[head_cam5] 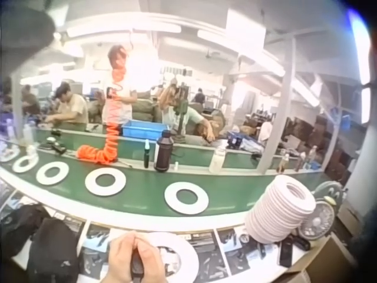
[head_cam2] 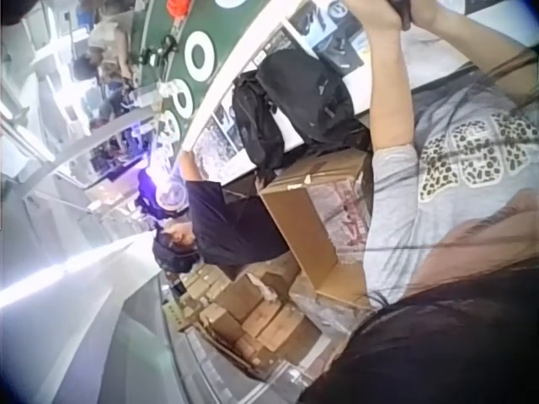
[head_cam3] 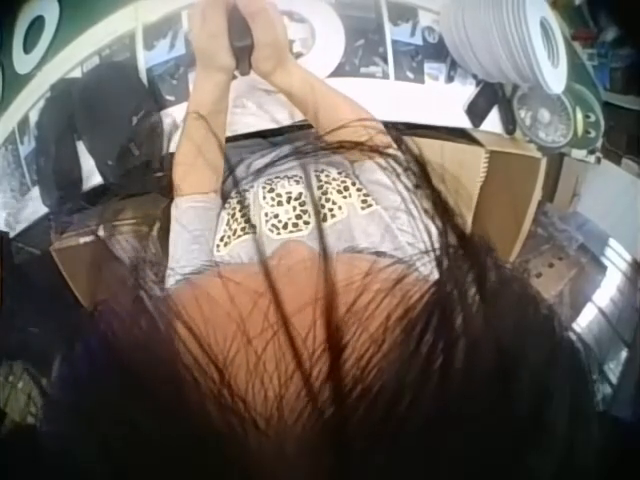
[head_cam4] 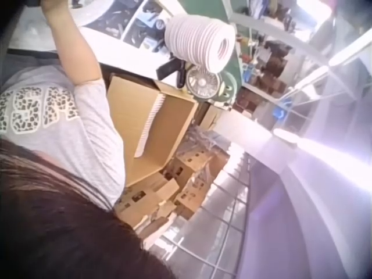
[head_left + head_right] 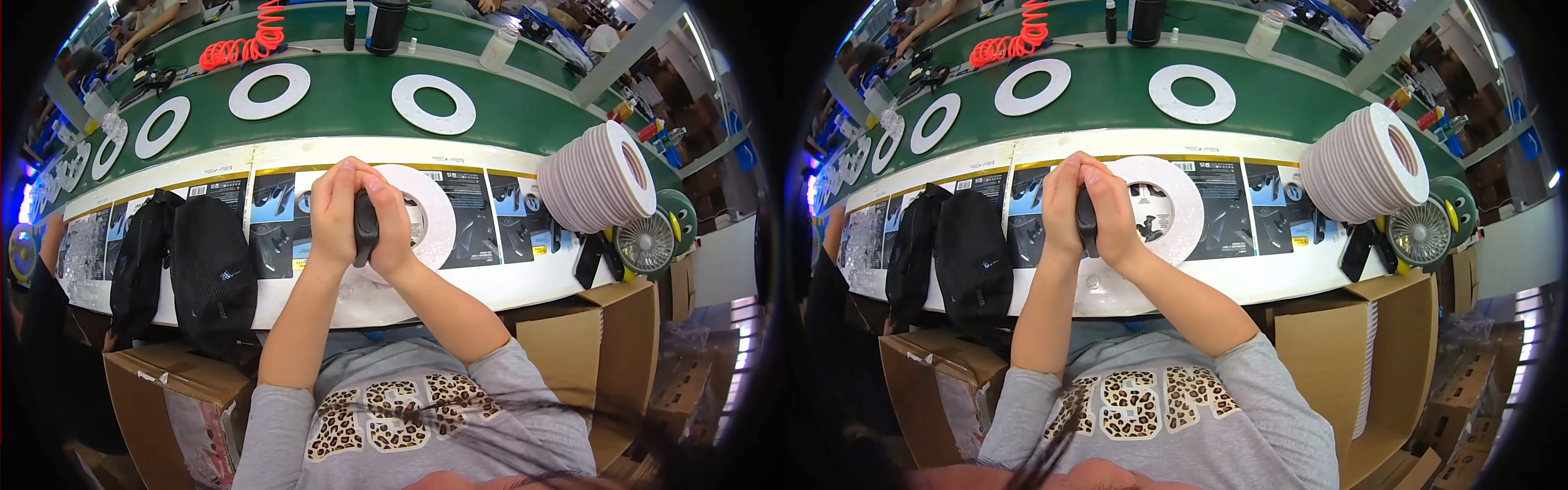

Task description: Applying sealant and assembling circular lighting fixture components on a factory assembly line.

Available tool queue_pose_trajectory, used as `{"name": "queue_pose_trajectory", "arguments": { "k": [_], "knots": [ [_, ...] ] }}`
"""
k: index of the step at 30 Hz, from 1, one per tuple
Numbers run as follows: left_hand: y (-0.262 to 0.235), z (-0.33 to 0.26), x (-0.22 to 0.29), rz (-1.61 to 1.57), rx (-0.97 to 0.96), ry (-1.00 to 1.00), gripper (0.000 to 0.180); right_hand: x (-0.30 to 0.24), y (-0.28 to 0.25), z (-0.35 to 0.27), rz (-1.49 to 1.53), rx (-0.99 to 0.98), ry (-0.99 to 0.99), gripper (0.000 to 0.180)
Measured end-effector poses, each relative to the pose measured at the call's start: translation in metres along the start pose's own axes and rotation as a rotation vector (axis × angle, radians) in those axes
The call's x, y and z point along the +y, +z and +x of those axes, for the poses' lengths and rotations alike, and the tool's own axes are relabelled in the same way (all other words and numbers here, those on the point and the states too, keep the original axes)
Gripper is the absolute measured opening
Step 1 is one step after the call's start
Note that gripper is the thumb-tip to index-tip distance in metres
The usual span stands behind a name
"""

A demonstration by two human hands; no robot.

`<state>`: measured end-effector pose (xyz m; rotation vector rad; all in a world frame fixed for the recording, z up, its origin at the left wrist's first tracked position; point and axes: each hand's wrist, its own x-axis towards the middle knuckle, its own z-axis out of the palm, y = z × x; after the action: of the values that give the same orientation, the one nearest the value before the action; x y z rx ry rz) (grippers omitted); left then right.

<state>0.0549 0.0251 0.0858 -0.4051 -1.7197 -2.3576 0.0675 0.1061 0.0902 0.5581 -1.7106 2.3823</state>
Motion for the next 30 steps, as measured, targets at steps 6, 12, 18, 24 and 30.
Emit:
{"name": "queue_pose_trajectory", "arguments": {
  "k": [6, 12, 18, 24, 30],
  "knots": [
    [0.000, 0.000, -0.001, 0.012, 0.012, 0.008, 0.036, 0.005, -0.003, -0.001, -0.002, -0.021, 0.020, 0.040],
    [0.002, 0.001, 0.002, 0.056, 0.016, 0.012, 0.038, 0.004, -0.004, 0.000, -0.011, -0.020, 0.018, 0.040],
    [-0.001, 0.002, 0.001, 0.003, -0.011, 0.000, 0.036, 0.006, -0.005, 0.001, 0.044, -0.029, 0.062, 0.041],
    [0.008, -0.003, 0.011, -0.048, -0.020, -0.074, 0.036, -0.007, -0.009, -0.004, 0.114, -0.018, 0.197, 0.039],
    [0.013, -0.013, 0.008, 0.030, 0.005, -0.002, 0.038, -0.006, -0.017, -0.015, 0.059, -0.077, 0.154, 0.040]
  ]
}}
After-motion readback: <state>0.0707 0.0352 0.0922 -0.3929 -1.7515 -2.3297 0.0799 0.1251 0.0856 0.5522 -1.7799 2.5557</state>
